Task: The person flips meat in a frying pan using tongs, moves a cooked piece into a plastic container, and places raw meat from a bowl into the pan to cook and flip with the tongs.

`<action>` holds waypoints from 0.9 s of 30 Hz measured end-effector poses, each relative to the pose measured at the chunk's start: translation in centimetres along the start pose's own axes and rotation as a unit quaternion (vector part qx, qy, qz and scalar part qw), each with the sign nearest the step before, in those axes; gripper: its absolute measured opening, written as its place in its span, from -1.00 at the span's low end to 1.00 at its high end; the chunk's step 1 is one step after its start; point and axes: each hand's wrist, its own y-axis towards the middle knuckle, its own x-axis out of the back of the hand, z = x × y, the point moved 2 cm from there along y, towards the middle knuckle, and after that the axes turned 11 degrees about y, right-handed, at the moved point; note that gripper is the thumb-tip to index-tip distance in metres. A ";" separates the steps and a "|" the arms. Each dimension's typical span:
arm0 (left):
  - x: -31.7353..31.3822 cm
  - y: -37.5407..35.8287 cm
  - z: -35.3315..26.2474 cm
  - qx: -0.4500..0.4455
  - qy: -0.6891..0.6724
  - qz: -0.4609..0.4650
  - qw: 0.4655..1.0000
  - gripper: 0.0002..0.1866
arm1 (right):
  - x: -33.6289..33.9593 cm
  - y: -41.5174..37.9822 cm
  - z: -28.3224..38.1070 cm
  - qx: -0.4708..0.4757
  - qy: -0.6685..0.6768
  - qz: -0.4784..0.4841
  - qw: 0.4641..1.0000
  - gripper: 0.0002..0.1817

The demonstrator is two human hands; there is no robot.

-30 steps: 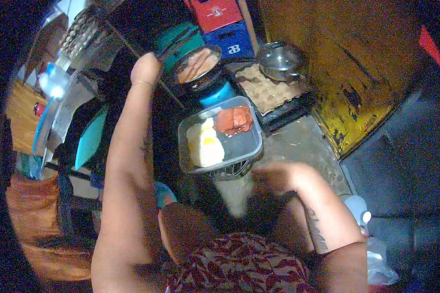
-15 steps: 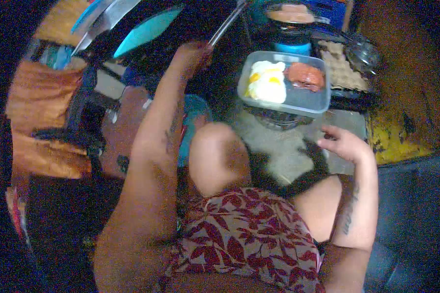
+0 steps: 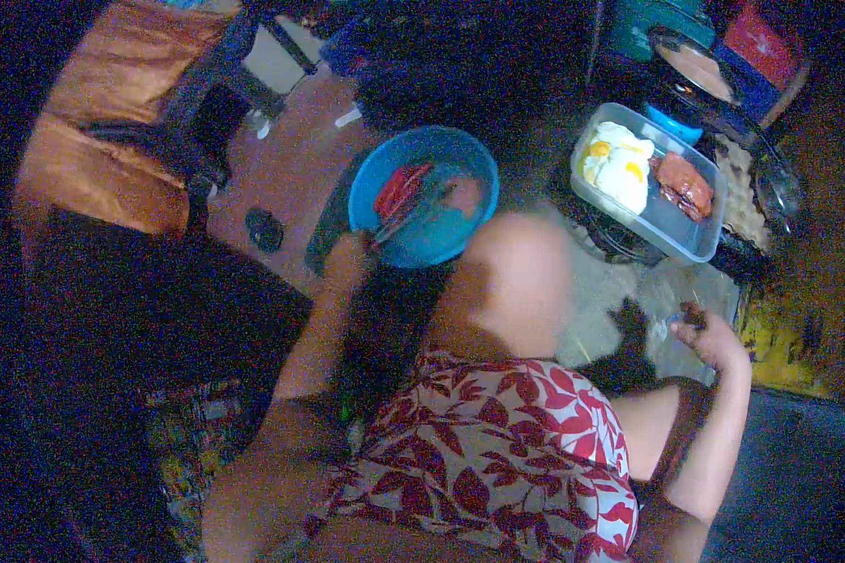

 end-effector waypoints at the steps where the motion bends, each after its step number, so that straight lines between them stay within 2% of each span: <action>1: -0.7 -0.5 -0.3 0.008 0.053 0.023 0.998 -0.75 | -0.3 0.7 -0.8 0.000 0.010 0.005 1.000 -0.29; 5: -1.9 -1.8 -1.8 -0.030 0.139 -0.006 0.990 -0.80 | -0.8 1.4 -0.9 -0.008 -0.014 0.018 1.000 -0.32; 12: -3.3 -1.2 -2.6 -0.059 0.182 -0.032 0.981 -0.82 | -0.7 1.7 -2.8 -0.005 -0.060 0.000 0.998 -0.32; 14: -3.7 -1.2 -2.7 -0.088 0.216 -0.071 0.970 -0.82 | -0.7 1.6 -2.9 -0.046 -0.037 0.003 0.998 -0.32; 18: -3.6 -1.4 -2.7 -0.073 0.220 -0.058 0.971 -0.80 | -0.9 0.5 -0.8 -0.036 -0.051 -0.006 0.998 -0.29; 20: -3.6 -1.1 -2.6 -0.036 0.222 -0.016 0.974 -0.77 | -0.9 0.2 -0.2 -0.040 -0.054 0.000 0.998 -0.31; 27: -4.5 -0.1 -2.6 -0.024 0.246 -0.003 0.969 -0.74 | -0.7 1.1 -1.3 -0.029 -0.062 0.009 0.998 -0.28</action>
